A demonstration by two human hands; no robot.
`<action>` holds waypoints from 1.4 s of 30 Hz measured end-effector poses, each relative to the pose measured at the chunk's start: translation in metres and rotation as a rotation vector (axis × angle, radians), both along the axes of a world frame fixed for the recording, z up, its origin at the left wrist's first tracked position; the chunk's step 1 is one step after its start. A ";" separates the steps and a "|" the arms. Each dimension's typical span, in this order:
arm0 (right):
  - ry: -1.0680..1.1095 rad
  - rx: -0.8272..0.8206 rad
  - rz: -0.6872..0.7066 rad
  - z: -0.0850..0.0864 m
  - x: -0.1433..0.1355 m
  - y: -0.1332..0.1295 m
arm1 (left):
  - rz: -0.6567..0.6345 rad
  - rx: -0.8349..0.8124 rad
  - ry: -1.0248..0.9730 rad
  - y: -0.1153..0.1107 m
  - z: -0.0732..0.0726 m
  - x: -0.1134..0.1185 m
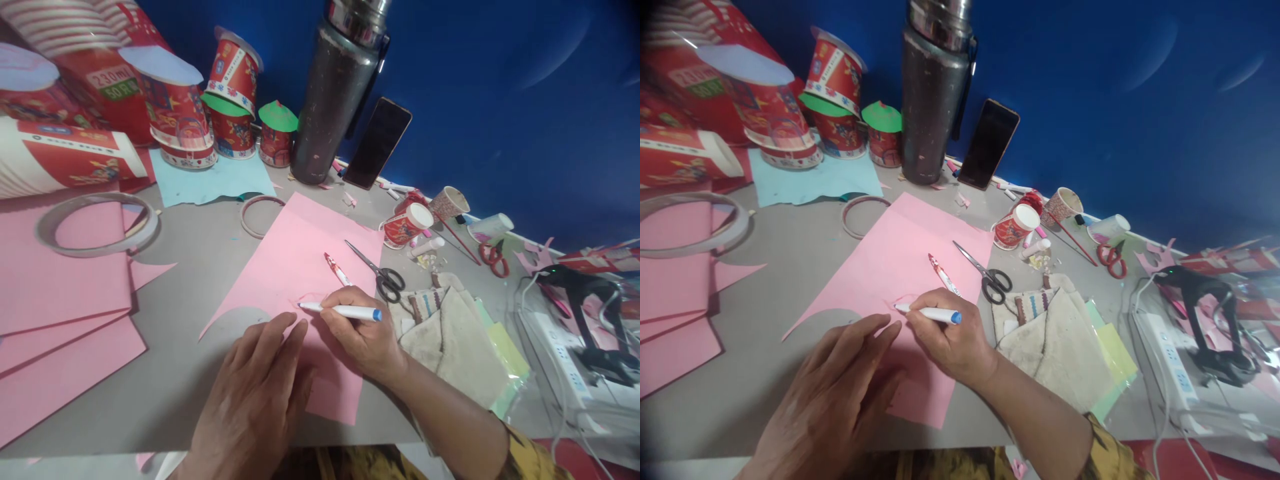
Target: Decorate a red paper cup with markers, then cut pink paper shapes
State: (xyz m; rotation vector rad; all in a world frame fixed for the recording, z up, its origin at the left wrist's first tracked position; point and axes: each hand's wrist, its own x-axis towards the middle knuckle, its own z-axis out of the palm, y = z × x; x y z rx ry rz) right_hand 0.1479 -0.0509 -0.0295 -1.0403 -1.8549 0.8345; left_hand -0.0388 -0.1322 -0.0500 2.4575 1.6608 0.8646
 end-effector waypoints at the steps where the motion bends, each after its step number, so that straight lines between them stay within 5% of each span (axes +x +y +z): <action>1: 0.012 -0.016 -0.015 0.000 0.000 0.000 | -0.002 0.000 0.005 0.000 -0.001 0.000; 14: 0.069 -0.139 -0.139 0.003 0.000 -0.004 | 0.002 0.018 0.005 -0.002 -0.002 -0.002; 22: 0.040 -0.084 -0.035 0.001 -0.002 -0.002 | 0.001 0.033 -0.037 -0.001 -0.005 -0.001; 30: 0.151 -0.255 -0.025 0.001 0.000 0.004 | -0.028 0.016 -0.046 0.000 -0.004 -0.001; 42: -0.010 -0.089 -0.037 -0.003 -0.003 0.003 | -0.002 0.050 -0.080 -0.001 -0.003 0.002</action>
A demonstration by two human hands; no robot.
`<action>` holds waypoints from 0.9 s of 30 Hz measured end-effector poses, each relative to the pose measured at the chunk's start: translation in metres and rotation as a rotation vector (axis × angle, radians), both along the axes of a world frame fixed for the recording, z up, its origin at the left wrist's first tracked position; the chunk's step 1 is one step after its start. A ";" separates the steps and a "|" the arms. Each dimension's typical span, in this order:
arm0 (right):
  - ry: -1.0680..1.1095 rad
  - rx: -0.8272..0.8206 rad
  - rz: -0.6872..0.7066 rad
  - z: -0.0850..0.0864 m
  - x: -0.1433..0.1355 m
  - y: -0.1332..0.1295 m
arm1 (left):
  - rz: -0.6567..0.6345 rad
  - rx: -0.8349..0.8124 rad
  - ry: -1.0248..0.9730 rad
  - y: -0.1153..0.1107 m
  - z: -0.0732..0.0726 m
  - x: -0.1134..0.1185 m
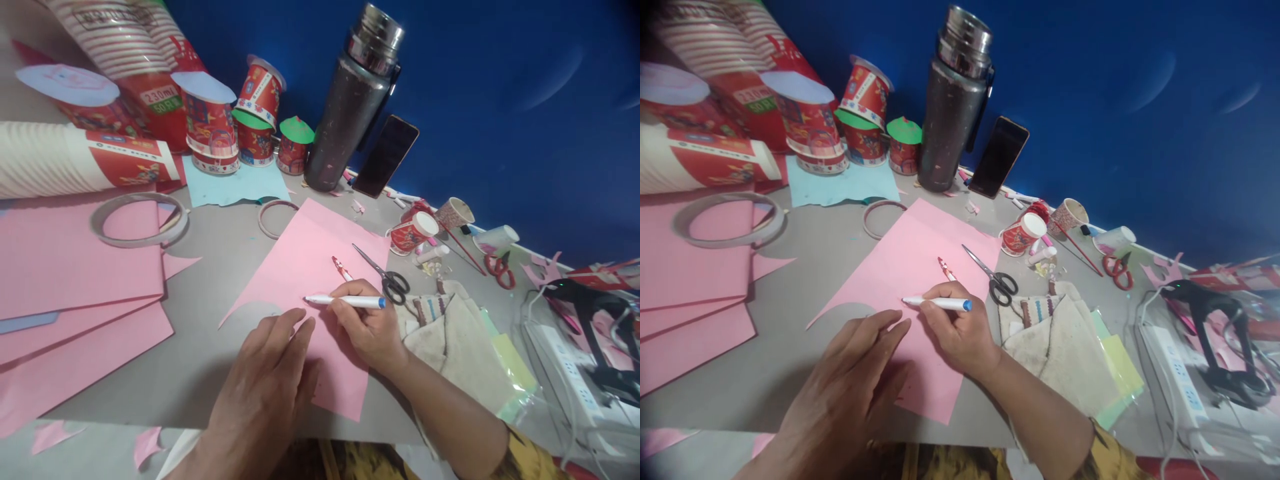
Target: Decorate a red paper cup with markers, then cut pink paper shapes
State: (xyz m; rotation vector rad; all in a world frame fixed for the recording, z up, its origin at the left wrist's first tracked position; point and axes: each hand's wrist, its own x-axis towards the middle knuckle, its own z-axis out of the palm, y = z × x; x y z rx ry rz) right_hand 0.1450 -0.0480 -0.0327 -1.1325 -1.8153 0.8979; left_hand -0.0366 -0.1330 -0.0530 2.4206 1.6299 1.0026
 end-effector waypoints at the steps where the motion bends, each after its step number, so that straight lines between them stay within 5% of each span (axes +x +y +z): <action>1: -0.007 0.016 -0.001 0.000 0.000 0.000 | -0.002 0.004 -0.001 0.000 0.000 0.000; 27: -0.017 0.041 -0.026 0.001 -0.003 0.001 | -0.003 -0.030 0.014 -0.002 -0.001 -0.003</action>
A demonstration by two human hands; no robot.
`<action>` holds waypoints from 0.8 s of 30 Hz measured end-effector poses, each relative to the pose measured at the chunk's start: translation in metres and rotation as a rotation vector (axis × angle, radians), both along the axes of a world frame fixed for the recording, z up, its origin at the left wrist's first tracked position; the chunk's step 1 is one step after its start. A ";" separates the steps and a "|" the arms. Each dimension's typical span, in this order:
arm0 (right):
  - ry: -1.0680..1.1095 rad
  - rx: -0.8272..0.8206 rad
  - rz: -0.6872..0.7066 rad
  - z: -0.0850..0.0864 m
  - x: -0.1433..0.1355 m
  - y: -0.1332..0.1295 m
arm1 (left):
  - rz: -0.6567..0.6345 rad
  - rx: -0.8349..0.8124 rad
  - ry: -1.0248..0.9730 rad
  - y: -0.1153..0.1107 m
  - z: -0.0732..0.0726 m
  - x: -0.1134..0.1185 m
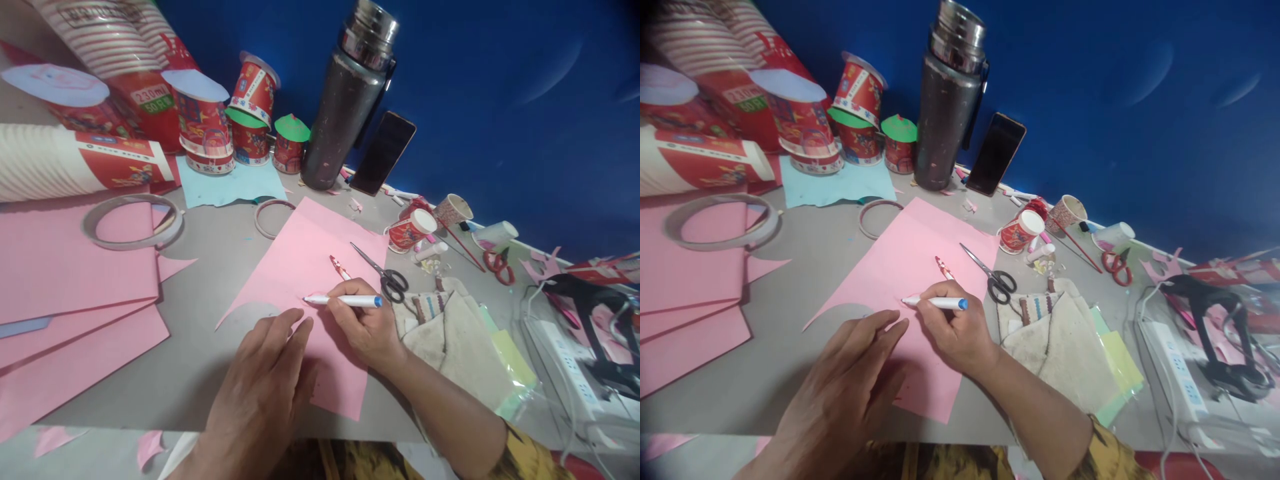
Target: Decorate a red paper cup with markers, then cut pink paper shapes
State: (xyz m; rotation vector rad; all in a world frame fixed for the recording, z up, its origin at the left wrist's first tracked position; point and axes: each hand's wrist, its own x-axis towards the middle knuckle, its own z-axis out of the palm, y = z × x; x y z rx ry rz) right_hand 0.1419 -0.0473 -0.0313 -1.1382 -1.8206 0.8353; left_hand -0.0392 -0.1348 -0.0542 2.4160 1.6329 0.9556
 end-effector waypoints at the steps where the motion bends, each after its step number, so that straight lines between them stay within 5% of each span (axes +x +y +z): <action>1: 0.000 0.003 -0.011 0.000 0.000 0.000 | -0.002 -0.004 -0.001 0.000 0.000 0.000; 24: 0.039 0.007 -0.029 -0.001 0.002 0.000 | -0.003 -0.025 -0.003 0.000 0.001 0.000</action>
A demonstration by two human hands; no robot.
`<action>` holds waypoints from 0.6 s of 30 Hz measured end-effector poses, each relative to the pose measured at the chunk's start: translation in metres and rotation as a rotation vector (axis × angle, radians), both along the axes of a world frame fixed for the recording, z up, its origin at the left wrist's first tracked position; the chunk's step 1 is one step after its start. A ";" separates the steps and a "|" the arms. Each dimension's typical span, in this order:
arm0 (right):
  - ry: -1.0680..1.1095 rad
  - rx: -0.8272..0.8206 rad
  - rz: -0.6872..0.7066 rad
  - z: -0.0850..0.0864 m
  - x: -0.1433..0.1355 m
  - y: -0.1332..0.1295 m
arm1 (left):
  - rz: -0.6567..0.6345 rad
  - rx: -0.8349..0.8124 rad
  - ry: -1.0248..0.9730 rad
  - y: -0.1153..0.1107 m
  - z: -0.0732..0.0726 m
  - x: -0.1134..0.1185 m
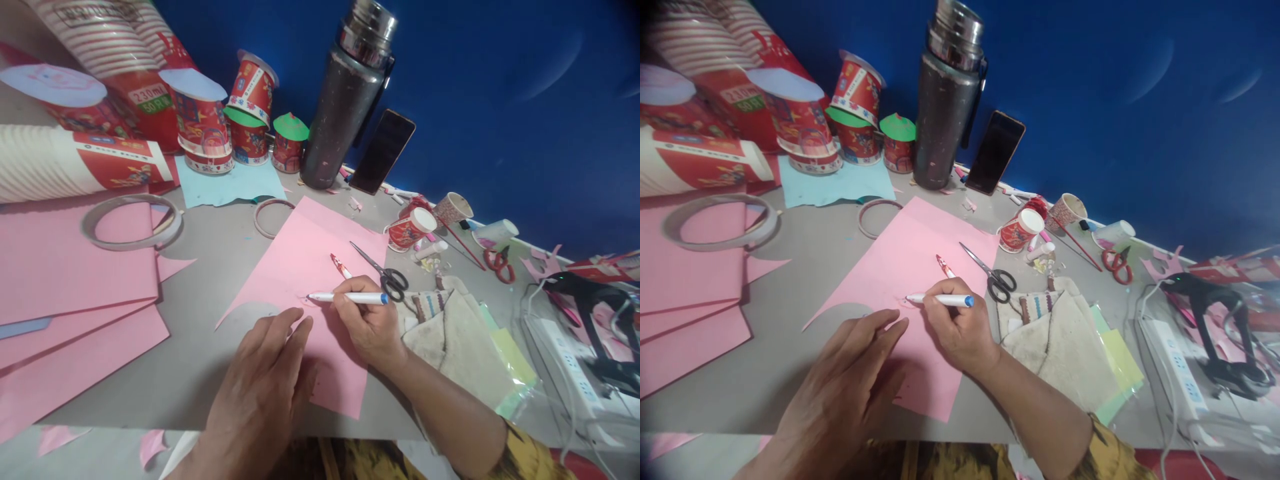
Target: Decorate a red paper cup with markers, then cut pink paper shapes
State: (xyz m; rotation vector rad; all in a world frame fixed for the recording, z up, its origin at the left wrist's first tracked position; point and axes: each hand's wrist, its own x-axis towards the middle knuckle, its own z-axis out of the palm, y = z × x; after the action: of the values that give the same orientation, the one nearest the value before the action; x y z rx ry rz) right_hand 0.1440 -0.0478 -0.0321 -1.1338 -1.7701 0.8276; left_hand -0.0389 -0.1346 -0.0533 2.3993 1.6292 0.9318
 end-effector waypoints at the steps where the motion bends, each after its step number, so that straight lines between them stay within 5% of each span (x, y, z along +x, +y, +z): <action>1: 0.002 0.001 0.003 0.000 0.000 0.000 | 0.001 -0.001 -0.005 0.000 0.000 0.000; 18: -0.004 0.037 0.020 0.000 -0.002 0.001 | -0.025 -0.010 -0.004 0.001 0.003 -0.001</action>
State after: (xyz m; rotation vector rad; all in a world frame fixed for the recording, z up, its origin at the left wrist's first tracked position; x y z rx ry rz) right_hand 0.1420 -0.0466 -0.0316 -1.0965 -1.7954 0.8019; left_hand -0.0399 -0.1333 -0.0508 2.4041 1.5949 0.9218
